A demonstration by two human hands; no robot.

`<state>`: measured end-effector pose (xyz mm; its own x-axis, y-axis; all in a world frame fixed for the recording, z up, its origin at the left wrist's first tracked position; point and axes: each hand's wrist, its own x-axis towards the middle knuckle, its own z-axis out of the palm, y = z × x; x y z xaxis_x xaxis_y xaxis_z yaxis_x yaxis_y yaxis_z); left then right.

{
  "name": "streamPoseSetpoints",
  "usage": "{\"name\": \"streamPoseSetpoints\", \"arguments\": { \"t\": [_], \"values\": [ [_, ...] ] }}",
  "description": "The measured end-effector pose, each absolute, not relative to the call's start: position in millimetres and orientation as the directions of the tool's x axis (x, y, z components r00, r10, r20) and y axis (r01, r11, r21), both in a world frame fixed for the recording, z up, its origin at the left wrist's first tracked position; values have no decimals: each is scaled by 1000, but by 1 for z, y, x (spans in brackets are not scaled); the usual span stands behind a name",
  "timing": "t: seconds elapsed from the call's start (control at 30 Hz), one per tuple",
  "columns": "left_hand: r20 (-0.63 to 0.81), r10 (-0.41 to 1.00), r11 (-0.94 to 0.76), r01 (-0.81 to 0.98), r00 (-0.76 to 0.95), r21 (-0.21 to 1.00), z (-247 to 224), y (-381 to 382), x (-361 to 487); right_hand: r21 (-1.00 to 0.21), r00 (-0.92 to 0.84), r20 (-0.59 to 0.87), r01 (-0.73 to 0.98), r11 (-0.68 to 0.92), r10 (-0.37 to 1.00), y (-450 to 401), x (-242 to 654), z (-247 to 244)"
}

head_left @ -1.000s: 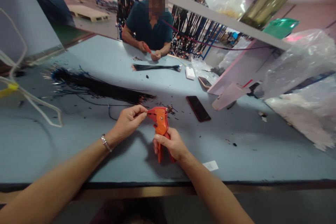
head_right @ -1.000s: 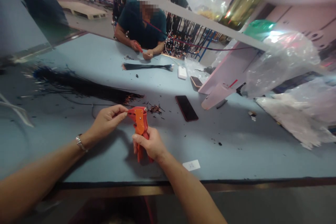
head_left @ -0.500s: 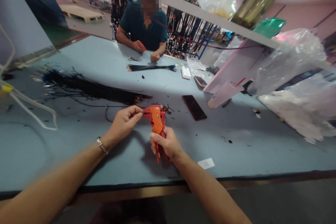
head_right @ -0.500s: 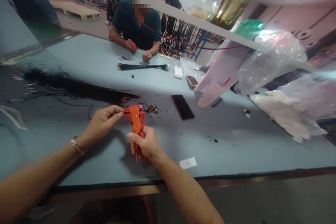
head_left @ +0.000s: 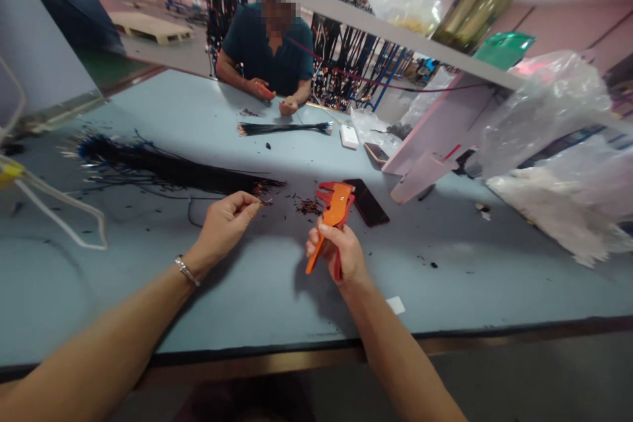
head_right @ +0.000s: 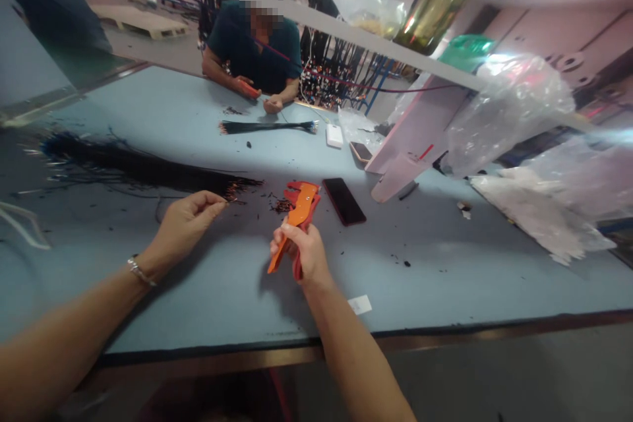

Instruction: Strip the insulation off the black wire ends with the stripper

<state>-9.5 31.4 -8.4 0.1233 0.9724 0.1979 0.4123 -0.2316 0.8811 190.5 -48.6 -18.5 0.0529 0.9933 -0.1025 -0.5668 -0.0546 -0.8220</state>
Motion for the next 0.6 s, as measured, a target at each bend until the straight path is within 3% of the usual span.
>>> {"name": "streamPoseSetpoints", "arguments": {
  "t": [0.23,0.6],
  "values": [
    [202,971,-235,396,125,888,-7,28,-8,-849,-162,-146,-486,-208,976,-53,184,-26],
    [237,959,-279,382,154,881,-2,22,-8,-877,-213,-165,-414,-242,963,-56,180,-26]
  ]
}}
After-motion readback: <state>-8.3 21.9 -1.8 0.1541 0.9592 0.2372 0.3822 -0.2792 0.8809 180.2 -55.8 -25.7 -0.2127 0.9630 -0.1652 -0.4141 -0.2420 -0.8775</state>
